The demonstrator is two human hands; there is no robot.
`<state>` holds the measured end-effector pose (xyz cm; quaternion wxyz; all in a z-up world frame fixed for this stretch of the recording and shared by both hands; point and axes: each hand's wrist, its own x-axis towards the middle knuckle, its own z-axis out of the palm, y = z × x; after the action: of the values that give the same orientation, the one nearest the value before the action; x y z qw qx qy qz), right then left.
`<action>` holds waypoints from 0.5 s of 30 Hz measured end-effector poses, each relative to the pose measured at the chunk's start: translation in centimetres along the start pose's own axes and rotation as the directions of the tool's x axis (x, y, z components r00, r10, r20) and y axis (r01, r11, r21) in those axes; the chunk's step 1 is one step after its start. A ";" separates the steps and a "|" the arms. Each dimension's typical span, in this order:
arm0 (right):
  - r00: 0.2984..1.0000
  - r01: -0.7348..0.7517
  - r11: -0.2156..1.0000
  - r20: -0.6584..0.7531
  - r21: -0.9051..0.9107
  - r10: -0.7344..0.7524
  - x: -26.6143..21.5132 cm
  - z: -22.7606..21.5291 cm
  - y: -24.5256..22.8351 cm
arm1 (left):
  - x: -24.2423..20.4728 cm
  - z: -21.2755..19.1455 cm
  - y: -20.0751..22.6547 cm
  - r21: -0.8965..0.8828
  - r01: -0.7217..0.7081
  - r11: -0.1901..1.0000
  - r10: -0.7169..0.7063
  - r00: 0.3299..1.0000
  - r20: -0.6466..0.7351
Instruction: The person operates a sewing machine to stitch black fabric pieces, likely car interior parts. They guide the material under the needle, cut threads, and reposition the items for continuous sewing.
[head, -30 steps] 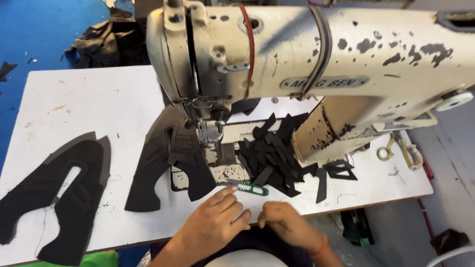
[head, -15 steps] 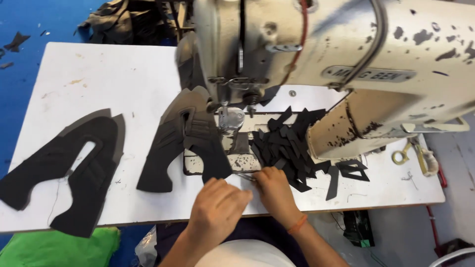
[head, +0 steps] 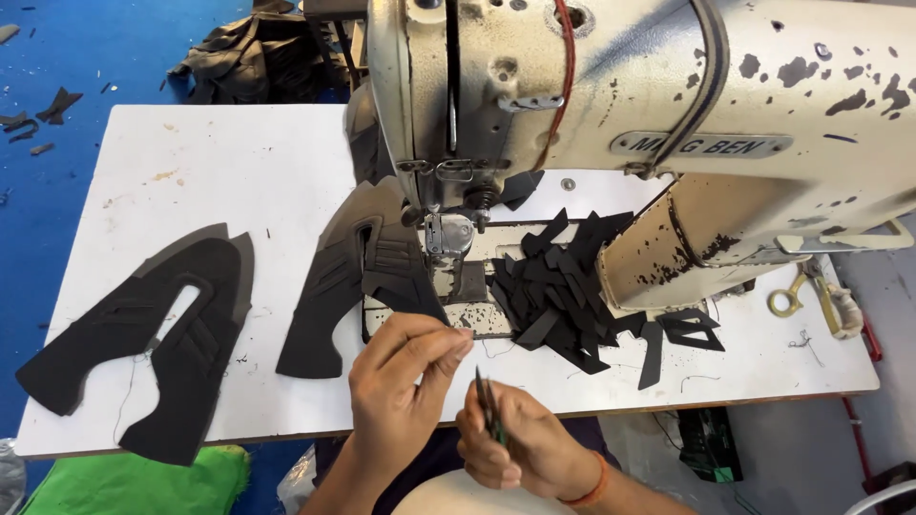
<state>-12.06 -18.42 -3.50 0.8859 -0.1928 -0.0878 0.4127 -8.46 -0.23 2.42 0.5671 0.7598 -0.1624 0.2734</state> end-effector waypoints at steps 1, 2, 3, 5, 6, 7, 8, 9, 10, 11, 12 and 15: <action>1.000 -0.001 1.000 0.003 -0.001 0.001 0.3 0.3 -0.3 | -0.1 0.0 0.2 0.002 -0.002 1.000 0.002 1.000 -0.001; 1.000 0.007 0.997 0.003 0.079 -0.007 0.6 0.7 -0.6 | -0.1 -0.1 0.4 0.017 -0.041 0.999 0.041 0.999 0.003; 1.000 0.013 0.987 0.002 0.159 -0.014 1.0 1.0 -0.9 | -0.1 -0.2 0.6 0.032 -0.080 0.996 0.080 0.997 0.008; 1.000 0.026 0.990 -0.014 0.142 -0.025 1.5 1.5 -1.5 | -0.2 -0.2 0.8 0.043 -0.101 0.994 0.101 0.995 0.011; 0.999 0.042 0.991 -0.033 0.123 -0.038 1.8 1.8 -1.8 | -0.3 -0.2 0.8 0.050 -0.122 0.991 0.121 0.992 0.017; 0.999 0.039 0.992 -0.033 0.122 -0.036 1.6 1.1 -1.7 | -0.4 -0.1 0.8 0.050 -0.121 0.991 0.120 0.993 0.014; 0.997 0.079 0.995 -0.013 0.063 -0.078 1.5 0.5 -1.7 | -0.4 -0.1 0.8 0.042 -0.123 0.991 0.123 0.992 0.010; 0.993 0.119 0.993 0.011 0.004 -0.119 1.4 -0.1 -1.6 | -0.5 0.0 0.8 0.034 -0.126 0.991 0.126 0.992 0.006; 0.993 0.114 0.993 0.009 0.002 -0.114 1.2 -0.3 -1.5 | -0.5 0.0 0.8 0.034 -0.123 0.992 0.123 0.992 0.000; 0.992 0.125 0.992 -0.030 -0.011 -0.126 1.0 -0.5 -1.4 | -0.6 0.0 0.7 0.014 -0.113 0.993 0.113 0.994 -0.009; 0.988 0.138 0.990 -0.069 -0.026 -0.139 0.9 -0.8 -1.4 | -0.6 0.0 0.6 -0.007 -0.104 0.995 0.104 0.994 -0.017; 0.945 0.263 0.963 -0.189 -0.050 -0.268 1.8 0.0 -1.8 | -0.7 -0.4 0.4 -0.091 -0.059 0.994 0.058 0.998 -0.015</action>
<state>-9.62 -18.12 -2.76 0.9353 -0.2292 -0.0312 0.2678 -9.36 -0.03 2.42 0.5939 0.7263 -0.1933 0.2871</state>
